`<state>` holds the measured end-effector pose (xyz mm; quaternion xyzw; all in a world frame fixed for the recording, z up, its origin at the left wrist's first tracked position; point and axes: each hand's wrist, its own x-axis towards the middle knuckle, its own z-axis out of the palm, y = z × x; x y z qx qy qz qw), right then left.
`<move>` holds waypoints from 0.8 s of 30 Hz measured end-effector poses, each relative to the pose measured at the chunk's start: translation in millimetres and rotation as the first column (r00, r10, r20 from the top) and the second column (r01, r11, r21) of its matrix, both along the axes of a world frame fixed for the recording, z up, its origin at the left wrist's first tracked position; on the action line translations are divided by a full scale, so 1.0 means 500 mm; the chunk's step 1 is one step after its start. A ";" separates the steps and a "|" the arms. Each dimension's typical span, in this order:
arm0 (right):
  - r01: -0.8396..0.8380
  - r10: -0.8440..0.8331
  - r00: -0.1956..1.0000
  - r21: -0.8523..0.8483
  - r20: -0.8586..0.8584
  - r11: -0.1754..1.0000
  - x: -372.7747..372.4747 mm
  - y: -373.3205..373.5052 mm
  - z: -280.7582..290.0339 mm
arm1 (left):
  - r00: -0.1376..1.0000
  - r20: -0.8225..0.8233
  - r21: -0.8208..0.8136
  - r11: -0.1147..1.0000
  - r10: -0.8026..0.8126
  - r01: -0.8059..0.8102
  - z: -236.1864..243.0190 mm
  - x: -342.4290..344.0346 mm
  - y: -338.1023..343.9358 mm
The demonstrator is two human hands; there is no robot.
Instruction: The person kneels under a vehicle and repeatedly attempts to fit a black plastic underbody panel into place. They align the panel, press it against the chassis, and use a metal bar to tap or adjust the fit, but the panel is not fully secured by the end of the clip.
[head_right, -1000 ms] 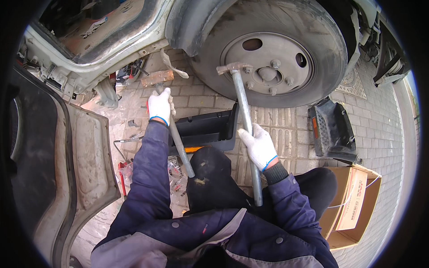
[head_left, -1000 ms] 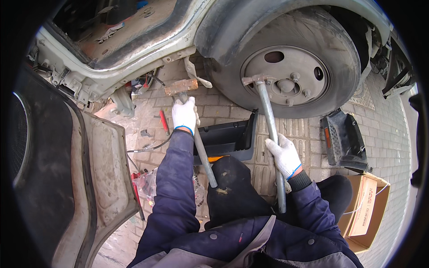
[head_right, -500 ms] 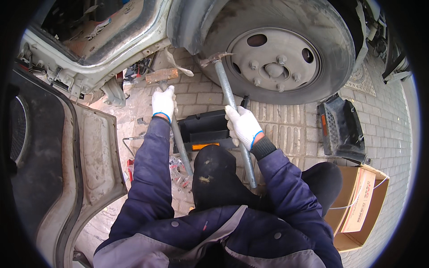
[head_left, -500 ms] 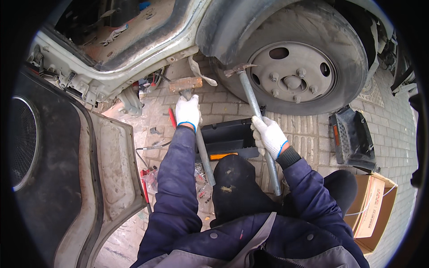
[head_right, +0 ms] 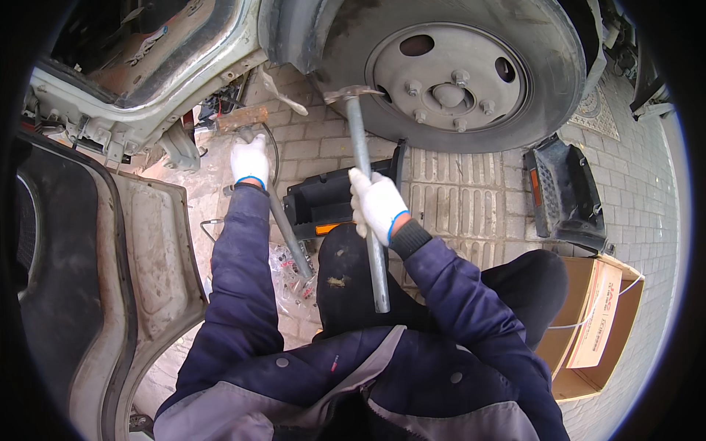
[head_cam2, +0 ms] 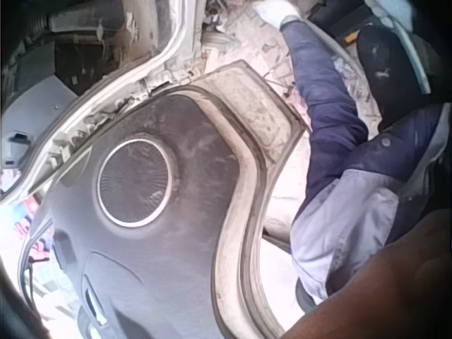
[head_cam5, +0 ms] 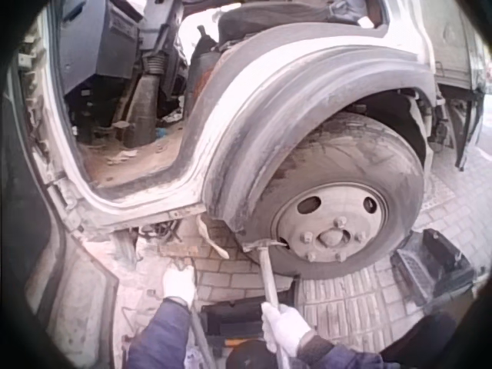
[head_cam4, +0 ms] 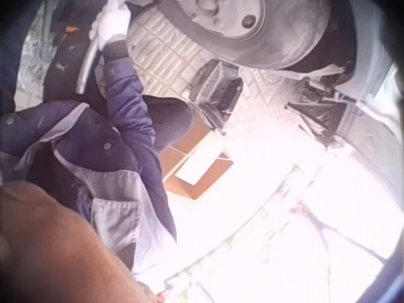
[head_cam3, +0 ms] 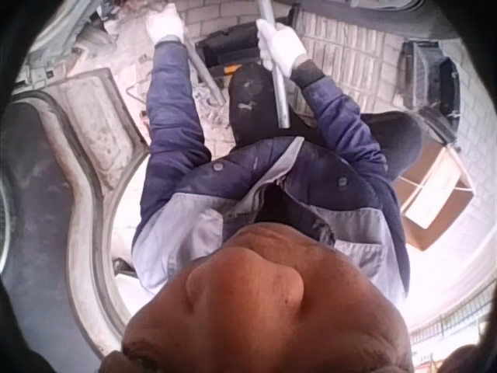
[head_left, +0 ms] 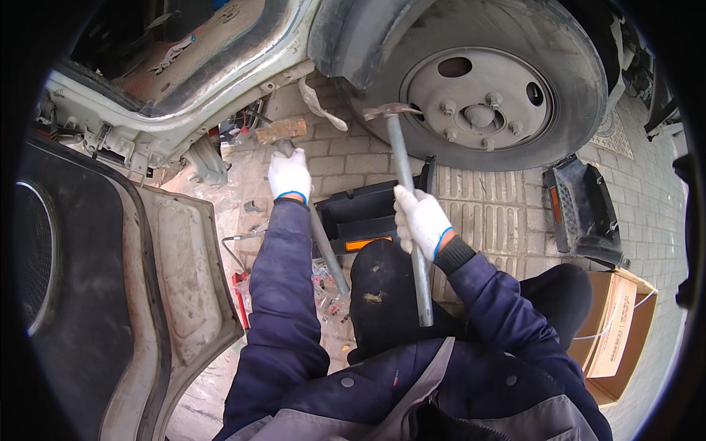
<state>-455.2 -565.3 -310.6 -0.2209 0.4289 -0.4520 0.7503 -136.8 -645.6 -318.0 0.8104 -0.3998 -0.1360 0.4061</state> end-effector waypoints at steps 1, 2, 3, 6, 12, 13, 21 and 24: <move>-0.210 0.209 0.976 0.020 0.057 0.977 0.006 0.004 -0.022 | 0.950 -0.312 -0.034 0.999 0.002 -0.013 0.016 0.004 0.013; -0.120 0.118 0.991 -0.027 -0.069 0.992 -0.018 0.003 -0.037 | 0.980 -0.195 0.003 0.999 -0.048 0.049 0.033 0.002 0.012; 0.013 -0.034 0.976 -0.096 -0.217 0.995 -0.036 0.001 -0.048 | 0.997 -0.061 0.025 0.998 -0.053 0.054 0.045 -0.001 0.017; 0.291 -0.328 0.942 -0.313 -0.071 0.904 -0.120 -0.035 -0.034 | 0.909 0.379 0.011 0.983 -0.174 0.184 0.042 -0.036 0.015; 0.782 -0.749 0.623 -0.179 0.226 0.597 -0.090 -0.057 0.085 | 0.907 0.394 0.005 0.987 -0.147 0.158 0.010 -0.043 0.003; 0.722 -0.723 0.690 -0.127 0.048 0.680 -0.049 -0.040 0.089 | 0.900 0.402 0.026 0.985 -0.167 0.171 0.012 -0.037 0.002; -0.095 0.035 0.902 -0.120 -0.430 0.988 -0.059 0.052 -0.048 | 0.995 -0.069 -0.023 0.997 -0.076 0.075 0.075 0.016 -0.001; 0.246 -0.296 0.949 -0.336 -0.107 0.909 -0.138 0.013 -0.036 | 0.919 0.333 -0.039 0.970 -0.213 0.239 0.066 -0.007 -0.006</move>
